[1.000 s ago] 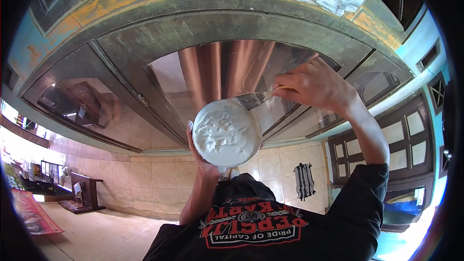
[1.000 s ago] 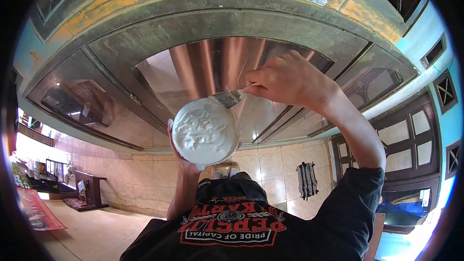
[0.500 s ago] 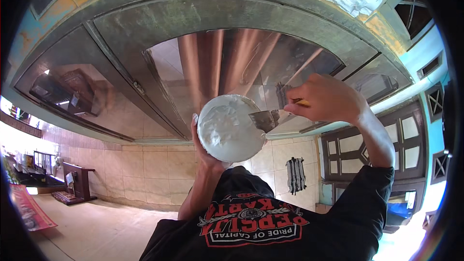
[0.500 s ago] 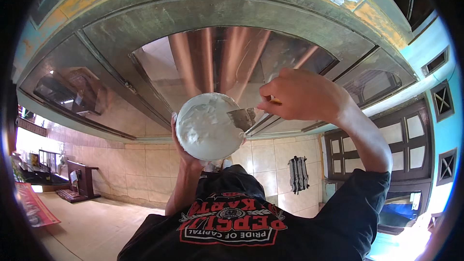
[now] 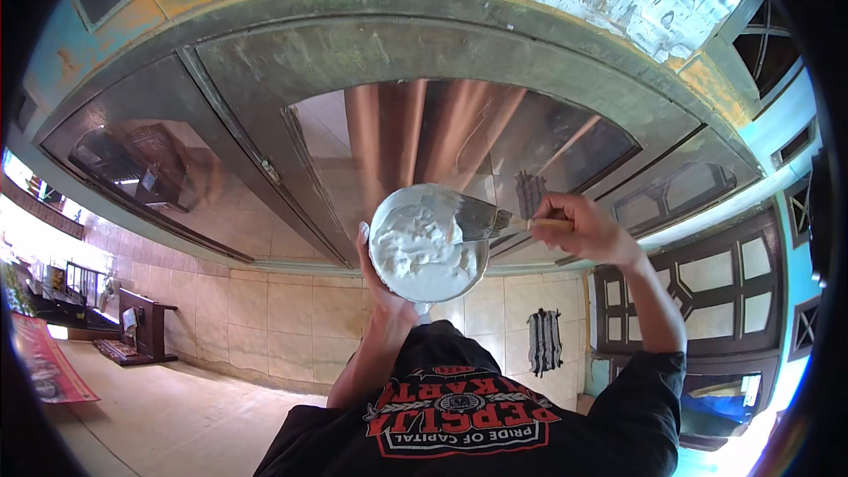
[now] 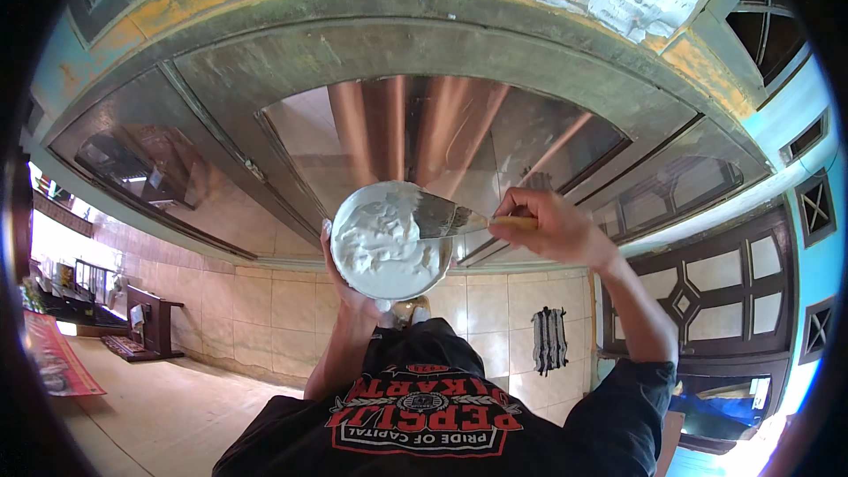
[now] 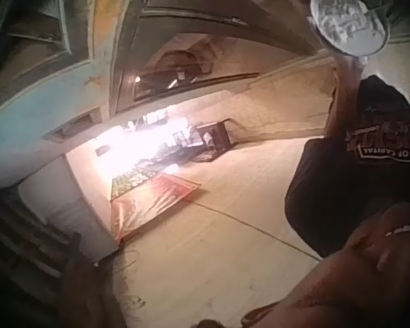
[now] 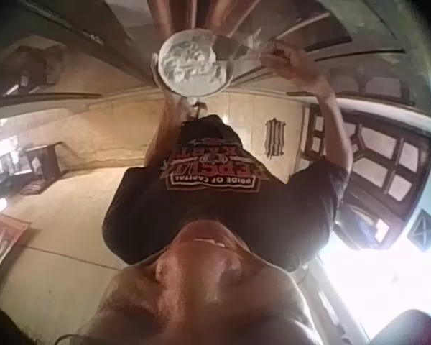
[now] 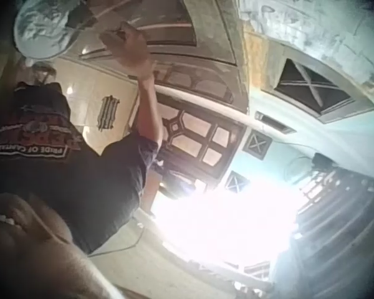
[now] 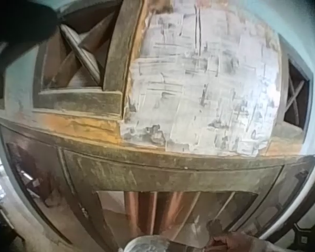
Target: The person applies wall filler from a bowl onto a wall using a putty knife.
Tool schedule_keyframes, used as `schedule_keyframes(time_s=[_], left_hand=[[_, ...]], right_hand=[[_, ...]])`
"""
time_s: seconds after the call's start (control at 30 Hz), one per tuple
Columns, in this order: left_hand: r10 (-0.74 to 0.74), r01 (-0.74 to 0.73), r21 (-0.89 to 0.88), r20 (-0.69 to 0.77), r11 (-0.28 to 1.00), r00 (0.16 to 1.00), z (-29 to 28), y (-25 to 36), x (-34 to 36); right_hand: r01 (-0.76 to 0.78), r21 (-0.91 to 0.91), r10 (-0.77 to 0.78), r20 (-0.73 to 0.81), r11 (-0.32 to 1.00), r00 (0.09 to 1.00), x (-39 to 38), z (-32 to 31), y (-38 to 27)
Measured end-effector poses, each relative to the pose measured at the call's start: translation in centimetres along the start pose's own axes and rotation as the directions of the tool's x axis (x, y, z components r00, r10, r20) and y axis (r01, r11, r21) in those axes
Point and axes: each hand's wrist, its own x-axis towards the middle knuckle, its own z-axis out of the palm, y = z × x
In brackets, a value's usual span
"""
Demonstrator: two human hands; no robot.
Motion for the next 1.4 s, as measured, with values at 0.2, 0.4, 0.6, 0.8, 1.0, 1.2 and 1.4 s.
schedule_keyframes(time_s=[0.2,0.4,0.6,0.8,1.0,1.2,1.4], left_hand=[[0.032,-0.031,-0.048,0.025,0.998,0.999,0.9,0.6,0.6],[0.089,-0.09,0.011,0.054,0.996,0.995,0.8,2.0,2.0],[0.096,-0.098,0.024,0.072,0.995,0.993,1.0,2.2,2.1],[0.099,-0.103,0.041,0.089,0.994,0.991,0.7,2.2,2.5],[0.075,-0.078,0.031,0.097,0.996,0.992,0.6,2.1,2.6],[0.088,-0.09,0.034,0.033,0.995,0.996,0.6,1.8,1.8],[-0.026,0.033,-0.049,0.146,0.998,0.989,-0.4,1.4,2.4]], right_hand=[[0.249,-0.3,-0.352,-0.364,0.921,0.862,-1.2,4.5,-0.5],[0.194,-0.022,-0.183,-0.442,0.981,0.878,1.0,7.4,2.2],[0.068,0.537,0.002,-0.129,0.841,0.992,1.6,6.5,2.1],[0.058,0.558,-0.012,-0.086,0.828,0.996,1.5,6.4,1.7],[0.033,0.653,-0.017,-0.03,0.757,0.999,1.5,6.5,3.1],[-0.094,0.793,0.002,0.116,0.602,0.993,0.8,6.1,3.4],[-0.069,0.796,-0.081,0.146,0.602,0.986,0.7,5.8,2.6]])
